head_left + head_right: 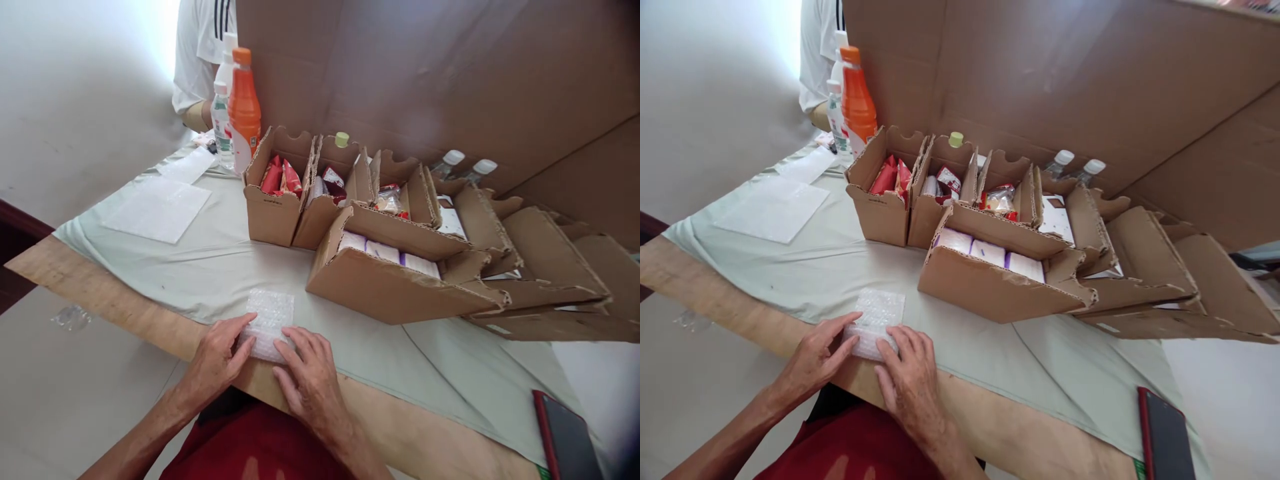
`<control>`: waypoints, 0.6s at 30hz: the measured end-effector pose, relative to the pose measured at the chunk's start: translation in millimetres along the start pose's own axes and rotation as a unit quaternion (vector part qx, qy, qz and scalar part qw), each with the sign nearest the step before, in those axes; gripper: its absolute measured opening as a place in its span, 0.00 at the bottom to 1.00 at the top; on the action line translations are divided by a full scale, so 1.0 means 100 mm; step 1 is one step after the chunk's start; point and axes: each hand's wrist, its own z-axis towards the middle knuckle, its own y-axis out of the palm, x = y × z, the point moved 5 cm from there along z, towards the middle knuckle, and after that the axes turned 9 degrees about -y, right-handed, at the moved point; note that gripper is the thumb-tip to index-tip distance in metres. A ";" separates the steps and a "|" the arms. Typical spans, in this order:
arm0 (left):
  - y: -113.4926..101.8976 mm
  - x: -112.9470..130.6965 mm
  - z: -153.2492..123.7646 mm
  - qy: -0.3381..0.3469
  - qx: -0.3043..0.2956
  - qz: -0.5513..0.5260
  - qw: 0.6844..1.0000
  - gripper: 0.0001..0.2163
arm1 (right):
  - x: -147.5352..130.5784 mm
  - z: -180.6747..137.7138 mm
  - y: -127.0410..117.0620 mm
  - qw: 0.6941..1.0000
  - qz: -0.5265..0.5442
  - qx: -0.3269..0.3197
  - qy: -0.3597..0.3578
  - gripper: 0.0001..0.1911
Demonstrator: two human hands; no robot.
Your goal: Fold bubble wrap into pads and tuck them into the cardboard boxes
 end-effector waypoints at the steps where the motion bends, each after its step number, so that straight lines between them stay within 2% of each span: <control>1: 0.01 0.00 0.00 -0.004 0.000 0.001 1.000 0.15 | 0.00 -0.01 0.02 1.000 0.001 -0.005 0.000 0.17; 6: -0.05 0.06 0.00 -0.019 -0.028 -0.024 0.999 0.13 | 0.11 -0.01 -0.01 0.999 0.046 0.016 0.016 0.16; 10: -0.18 0.17 -0.06 0.023 -0.122 -0.083 0.989 0.08 | 0.25 0.00 -0.13 0.996 0.070 0.037 0.030 0.13; 12: -0.24 0.17 -0.09 0.020 -0.149 -0.107 0.983 0.07 | 0.31 0.05 -0.13 0.998 0.051 0.030 0.035 0.11; 15: -0.25 0.13 -0.08 -0.008 -0.102 -0.067 0.992 0.08 | 0.42 0.20 0.01 0.999 -0.006 -0.015 0.051 0.14; 18: -0.13 0.14 -0.09 0.005 -0.082 0.042 0.996 0.16 | 0.52 0.41 0.23 0.993 -0.049 -0.070 0.083 0.21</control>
